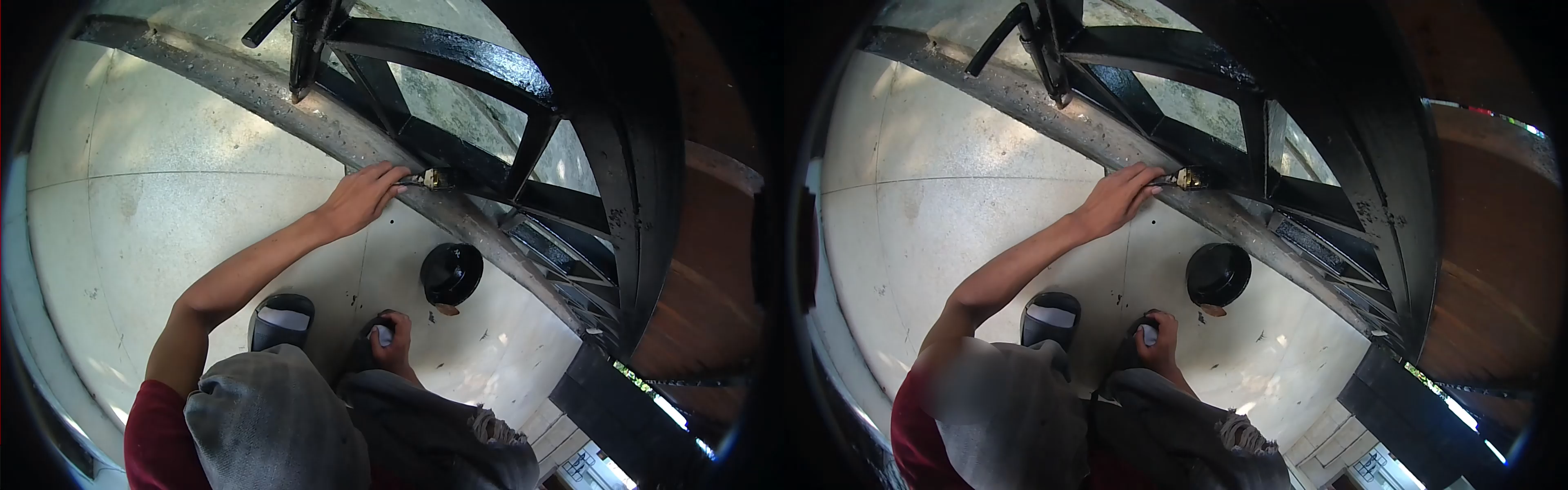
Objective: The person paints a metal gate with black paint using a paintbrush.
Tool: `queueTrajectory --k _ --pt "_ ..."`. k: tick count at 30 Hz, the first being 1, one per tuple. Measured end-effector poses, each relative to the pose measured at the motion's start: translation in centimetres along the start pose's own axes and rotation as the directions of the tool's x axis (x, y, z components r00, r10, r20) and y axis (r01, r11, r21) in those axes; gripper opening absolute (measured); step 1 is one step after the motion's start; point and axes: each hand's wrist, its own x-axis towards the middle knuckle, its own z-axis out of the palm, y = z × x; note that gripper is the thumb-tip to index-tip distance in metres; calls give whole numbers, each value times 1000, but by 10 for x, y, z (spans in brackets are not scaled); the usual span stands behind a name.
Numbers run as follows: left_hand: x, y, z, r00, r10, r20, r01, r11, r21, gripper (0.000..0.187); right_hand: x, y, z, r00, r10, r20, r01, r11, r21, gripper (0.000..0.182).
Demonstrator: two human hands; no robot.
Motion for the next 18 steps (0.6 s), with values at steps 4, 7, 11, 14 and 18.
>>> queueTrajectory --k 4,7,11,14,18 --pt "19 3 1 998 60 32 -55 990 -130 32 3 -3 -1 1000 -7 -6 7 1000 -14 37" --pt "24 -12 -3 990 52 134 -54 998 9 35 3 -5 -1 1000 -5 4 5 1000 -19 36" --pt "26 -17 -8 994 100 30 -103 992 78 35 4 -6 -3 1000 -28 10 28 999 -25 35" --pt "27 -2 -10 998 14 59 1 969 -249 36 0 1 1 1000 -17 0 17 1000 -18 34" --pt "19 7 1 995 19 97 -1 984 -178 36 1 0 -1 1000 -6 6 6 1000 -4 34"
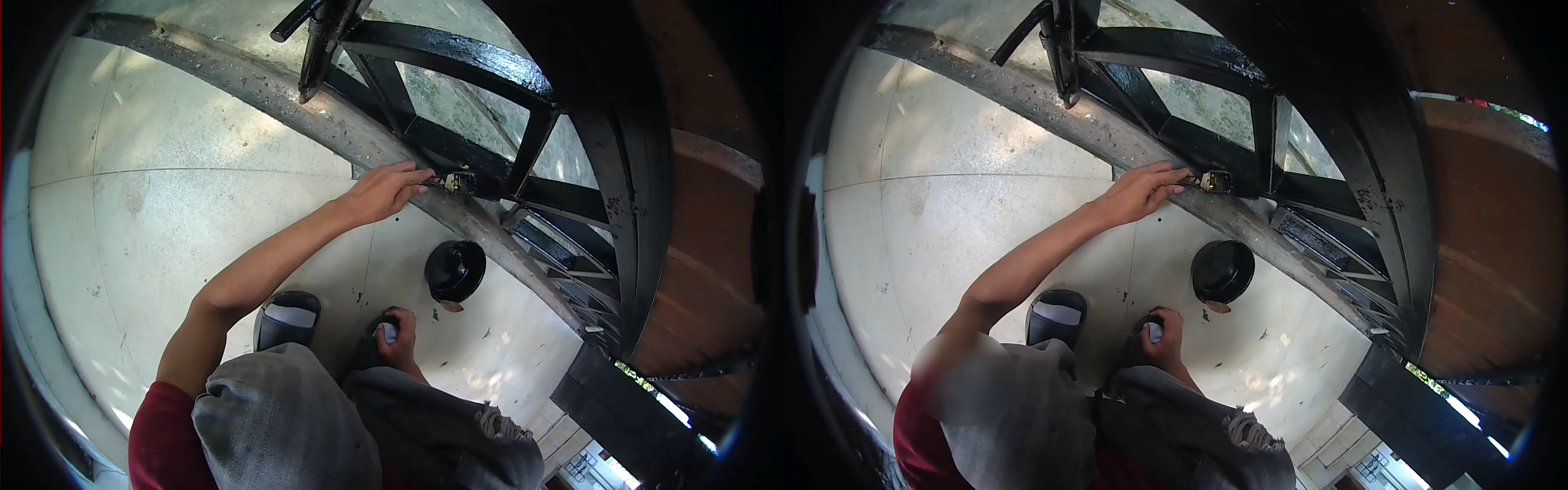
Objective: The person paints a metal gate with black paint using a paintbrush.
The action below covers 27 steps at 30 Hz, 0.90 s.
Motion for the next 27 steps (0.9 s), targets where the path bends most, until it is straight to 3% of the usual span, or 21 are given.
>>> queueTrajectory --k 2,5,7,8,10,16,17,19,23,27 --pt "-1 -6 2 1000 -18 -23 20 995 94 36 2 0 -1 999 -35 9 35 999 -1 34" --pt "-4 -10 -2 992 78 -103 -54 974 220 36 -1 4 1 1000 -5 -5 5 999 47 35" --pt "-3 -1 -10 998 -67 -3 67 998 5 37 1 3 1 1000 -28 -15 28 999 43 35" --pt "-1 1 -7 998 -66 4 66 998 10 37 2 3 0 999 -51 -16 51 998 32 35" --pt "1 4 6 999 -17 -49 9 987 -162 37 1 4 1 1000 -29 -9 29 999 24 34" --pt "4 -17 9 992 18 -124 -6 995 100 39 0 2 -2 999 -45 -9 45 999 1 33" --pt "5 -8 5 992 18 -123 -6 995 101 39 1 1 -3 999 -54 -4 54 999 -1 33" --pt "8 20 -4 974 -227 4 222 952 -208 42 1 3 -1 999 -49 -9 49 999 1 33" --pt "11 31 9 971 -227 81 240 942 -235 42 -1 1 -1 1000 -14 -9 14 1000 -6 33" --pt "12 13 -6 989 -143 40 144 989 -42 40 -2 4 -3 999 -45 -7 45 999 2 32"
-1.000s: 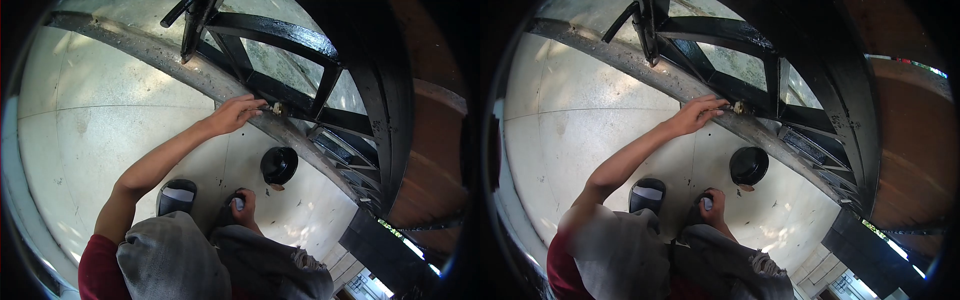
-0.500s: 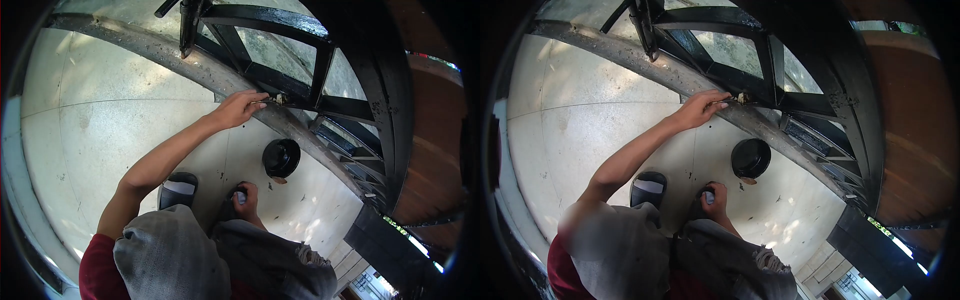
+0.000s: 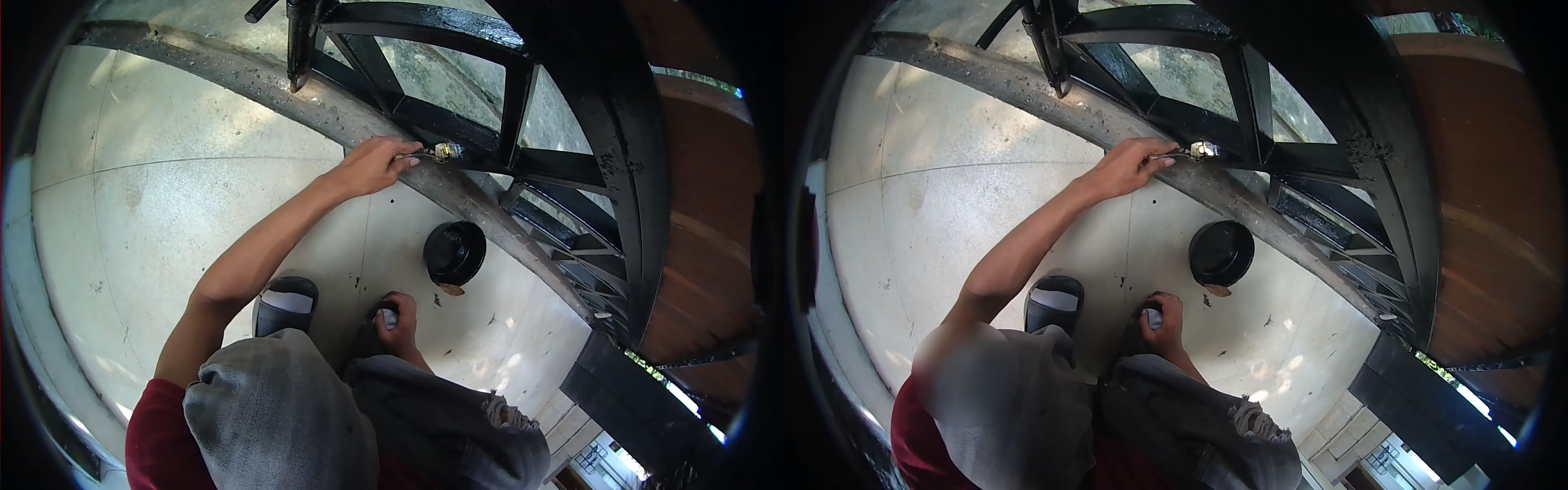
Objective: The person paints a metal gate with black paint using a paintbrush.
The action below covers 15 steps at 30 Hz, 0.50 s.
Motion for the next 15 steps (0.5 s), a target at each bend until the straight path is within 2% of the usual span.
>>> queueTrajectory --k 3,5,10,13,15 --pt "-1 8 -6 997 -72 11 72 997 -12 39 2 0 2 1000 -4 14 4 1000 -2 32" --pt "-3 18 5 998 -59 26 63 968 -245 39 0 0 3 1000 27 -1 -27 1000 8 31" --pt "-3 5 0 1000 -20 23 22 995 -100 42 1 3 4 1000 9 7 -9 1000 -2 31" --pt "-8 9 1 990 -124 69 130 987 -94 43 1 3 2 1000 7 7 -7 1000 -8 31" --pt "-10 7 24 1000 0 12 4 948 -317 43 -1 1 5 1000 6 2 -6 1000 -4 31"
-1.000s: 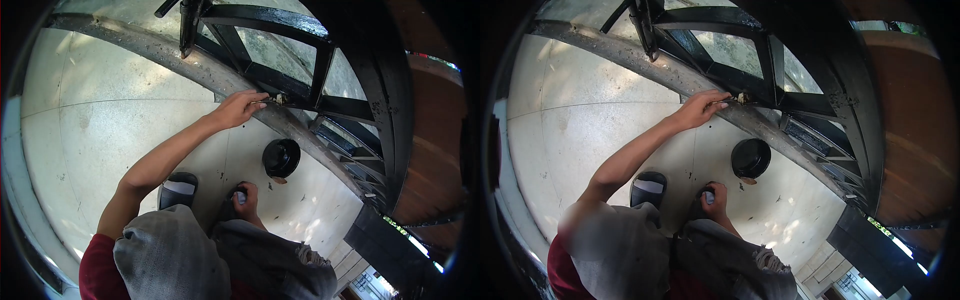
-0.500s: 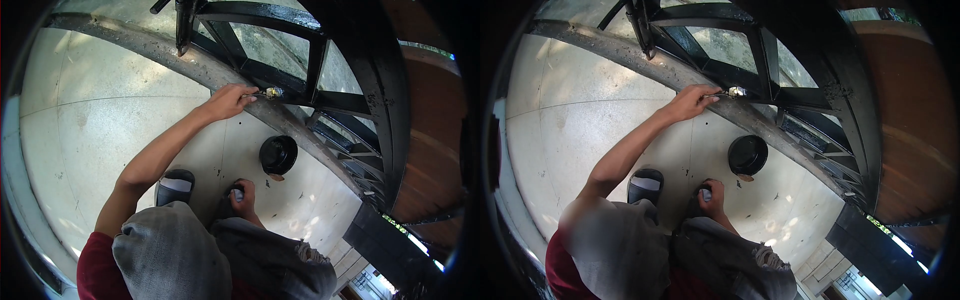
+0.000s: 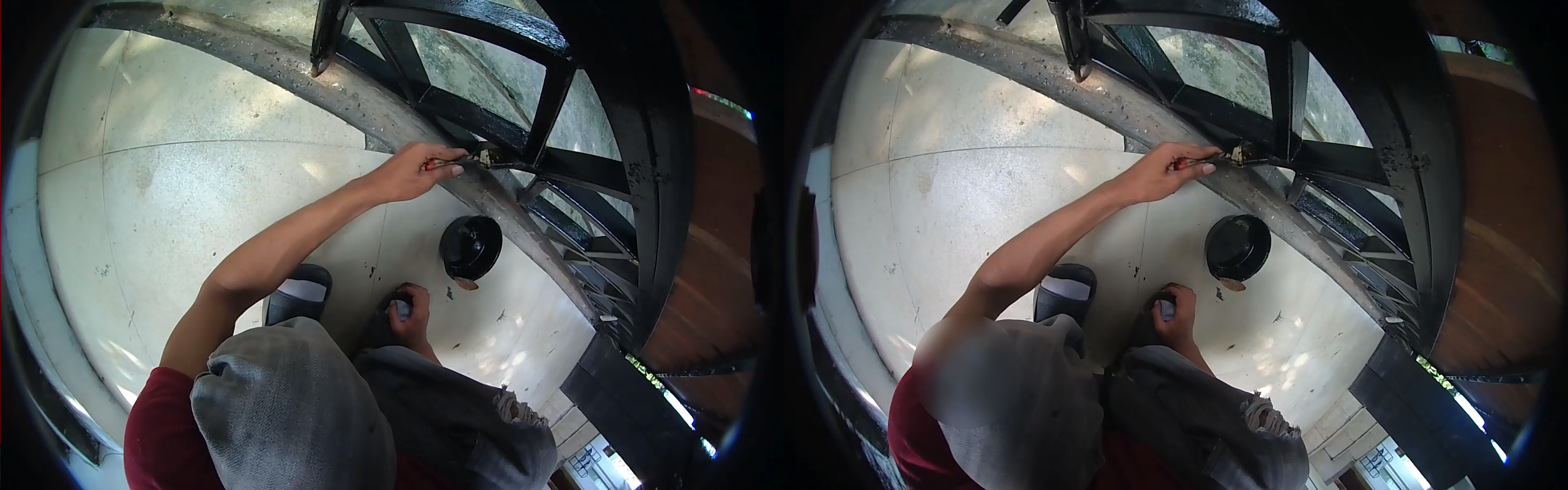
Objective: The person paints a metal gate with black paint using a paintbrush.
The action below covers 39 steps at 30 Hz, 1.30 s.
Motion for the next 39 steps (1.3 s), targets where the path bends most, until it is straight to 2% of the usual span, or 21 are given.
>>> queueTrajectory --k 5,7,8,11,13,16,17,19,20,22,23,25,28,35,37,39 --pt "-5 -18 -5 999 -42 -11 43 990 136 48 3 -1 -4 1000 -13 14 13 1000 -23 31" --pt "-2 0 -4 969 -247 10 246 962 -120 50 4 0 -3 1000 26 9 -26 1000 13 30" --pt "-1 10 1 967 -255 13 255 959 -120 50 1 -1 0 998 69 -4 -69 996 52 30" --pt "0 24 13 971 -225 82 234 964 -127 49 1 0 0 997 78 15 -79 996 42 31" --pt "-8 12 12 997 -73 14 74 990 -123 52 3 -2 -2 998 60 12 -60 997 38 31" --pt "-9 5 6 998 -59 3 59 990 -127 53 4 -3 -2 999 54 6 -54 998 40 31" --pt "-8 5 6 998 -68 7 68 989 -130 53 3 -3 -2 998 60 6 -61 997 49 31" --pt "-3 19 0 973 -209 97 217 973 -77 52 2 -2 -1 997 78 15 -79 996 50 32" --pt "-7 13 5 972 -213 97 221 972 -79 52 3 -2 -1 996 86 18 -86 995 51 32" --pt "-15 7 15 995 -101 18 103 983 -153 51 2 -1 -1 997 78 18 -79 996 50 32" --pt "-18 2 15 995 -98 21 100 983 -153 51 2 0 -1 998 68 16 -69 996 48 32" --pt "-22 8 4 967 -238 88 247 963 -106 50 6 -2 -4 999 35 21 -35 999 9 31" --pt "-9 13 8 981 -195 -9 193 974 -122 49 4 -2 -4 999 27 43 -27 1000 -14 30" --pt "-38 15 23 970 -243 31 245 961 -129 45 4 -1 -4 999 23 42 -21 999 -30 30" --pt "-37 18 28 970 -235 -62 233 972 -36 38 2 -1 -1 998 53 40 -54 998 12 32" --pt "-28 19 36 972 -217 -90 216 976 -22 35 -1 -1 -2 996 82 38 -84 995 48 34"
